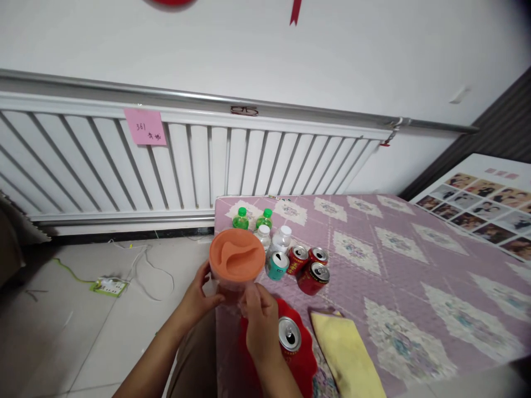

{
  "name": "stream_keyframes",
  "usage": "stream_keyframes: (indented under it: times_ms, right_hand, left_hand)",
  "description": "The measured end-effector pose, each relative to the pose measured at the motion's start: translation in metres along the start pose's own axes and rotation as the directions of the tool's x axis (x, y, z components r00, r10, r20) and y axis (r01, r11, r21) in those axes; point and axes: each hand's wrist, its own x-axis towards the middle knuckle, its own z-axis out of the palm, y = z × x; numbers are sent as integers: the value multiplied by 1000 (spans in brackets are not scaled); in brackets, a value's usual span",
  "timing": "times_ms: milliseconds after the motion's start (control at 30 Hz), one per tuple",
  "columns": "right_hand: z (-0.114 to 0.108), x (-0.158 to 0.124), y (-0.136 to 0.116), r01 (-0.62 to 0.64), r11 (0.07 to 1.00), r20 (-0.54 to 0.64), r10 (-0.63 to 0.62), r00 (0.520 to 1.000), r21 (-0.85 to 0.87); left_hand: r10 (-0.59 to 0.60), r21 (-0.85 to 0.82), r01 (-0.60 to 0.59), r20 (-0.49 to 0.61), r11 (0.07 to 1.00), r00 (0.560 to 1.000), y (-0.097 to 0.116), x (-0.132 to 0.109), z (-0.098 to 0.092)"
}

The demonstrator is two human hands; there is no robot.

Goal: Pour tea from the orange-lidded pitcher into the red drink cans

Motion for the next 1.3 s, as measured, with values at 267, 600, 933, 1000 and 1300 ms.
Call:
stream_keyframes:
  times_ms: [267, 600, 933, 1000, 1300]
  right_hand:
    - [-44, -25, -85, 9, 984, 105, -28, 994, 178]
    - [-140, -67, -139, 101, 995, 32, -102, 994, 18]
    - [-224, -76, -130, 210, 953, -305, -270, 913, -216]
    - [-233, -79, -129, 217, 949, -332, -285, 899, -227]
    - [-267, -75, -95, 207, 977, -494, -154, 856, 54]
  left_hand:
    - [134, -51, -128, 144, 990, 980, 83, -22, -19]
    - [200, -193, -117, 497, 974, 844, 155, -55, 49]
    - [252, -331, -89, 490, 939, 835, 155, -83, 144]
    - [223, -318, -62, 500, 946, 837, 152, -89, 157]
    - [177, -296, -40, 451, 954, 875, 134, -111, 200]
